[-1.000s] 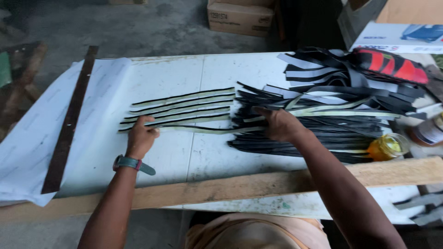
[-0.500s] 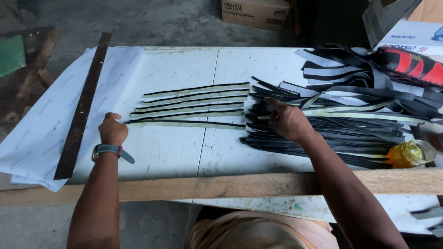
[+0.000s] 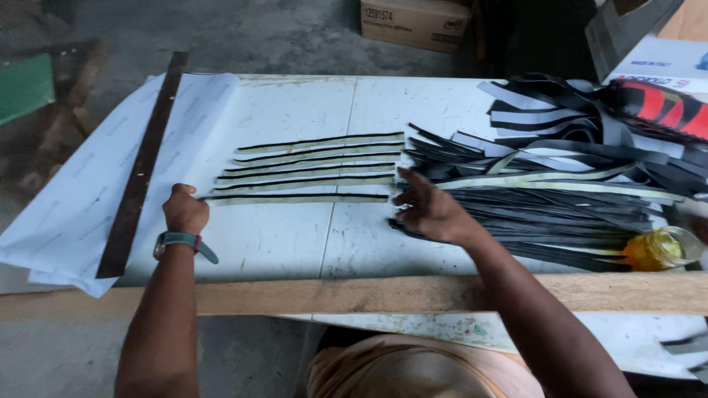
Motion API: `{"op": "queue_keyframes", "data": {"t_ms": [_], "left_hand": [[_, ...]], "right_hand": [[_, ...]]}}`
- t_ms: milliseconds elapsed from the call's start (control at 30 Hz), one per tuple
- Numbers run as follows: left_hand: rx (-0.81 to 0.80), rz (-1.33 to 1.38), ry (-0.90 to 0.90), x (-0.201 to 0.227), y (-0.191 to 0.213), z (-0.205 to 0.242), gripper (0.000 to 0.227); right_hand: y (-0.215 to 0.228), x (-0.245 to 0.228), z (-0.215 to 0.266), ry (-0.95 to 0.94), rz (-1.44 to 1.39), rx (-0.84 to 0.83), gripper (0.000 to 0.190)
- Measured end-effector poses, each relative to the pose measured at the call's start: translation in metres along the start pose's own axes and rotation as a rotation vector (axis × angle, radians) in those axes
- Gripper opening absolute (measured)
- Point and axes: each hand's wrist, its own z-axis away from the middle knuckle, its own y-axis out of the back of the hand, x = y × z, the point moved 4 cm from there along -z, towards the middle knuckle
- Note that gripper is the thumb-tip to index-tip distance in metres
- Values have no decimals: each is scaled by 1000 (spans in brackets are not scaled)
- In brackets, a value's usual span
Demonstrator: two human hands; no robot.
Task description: The person repeatedly applies a yellow substance from a small jar onto long, thin rubber strips using a small brush. They place each treated strip onto a wooden board and then move it to a growing pile on the table.
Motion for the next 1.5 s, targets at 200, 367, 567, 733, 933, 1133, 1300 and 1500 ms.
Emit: {"op": "queue_keyframes", "data": {"t_ms": [200,367,567,733,933,1133,1300,1500], "left_hand": [[188,143,-39,-4,9,13,30],[214,62,-109,-11,-1,12,28],[204,69,-136,-18,-11,7,24],[175,50,-94,-16,-12,6,21],[215,163,-46,-5,4,17,37],[258,141,-48,-11,9,24,29],[247,83,-104,-22,3,15,13],[194,81,-63,-30,2,12,19]], "right_hand": [[-51,5,-28,-273,-252,-86,106],[-52,18,-52,-250,-390,-10,106],[-49,43,-63,-235,-512,9,104],[-49,48,-67,-215,-557,31,105],[-48,39,-61,-218,-557,36,103],[-37,18,-45,-205,-542,83,100],[-24,10,-36,-130,-610,138,101],[-17,18,-31,-100,-646,157,99]]}}
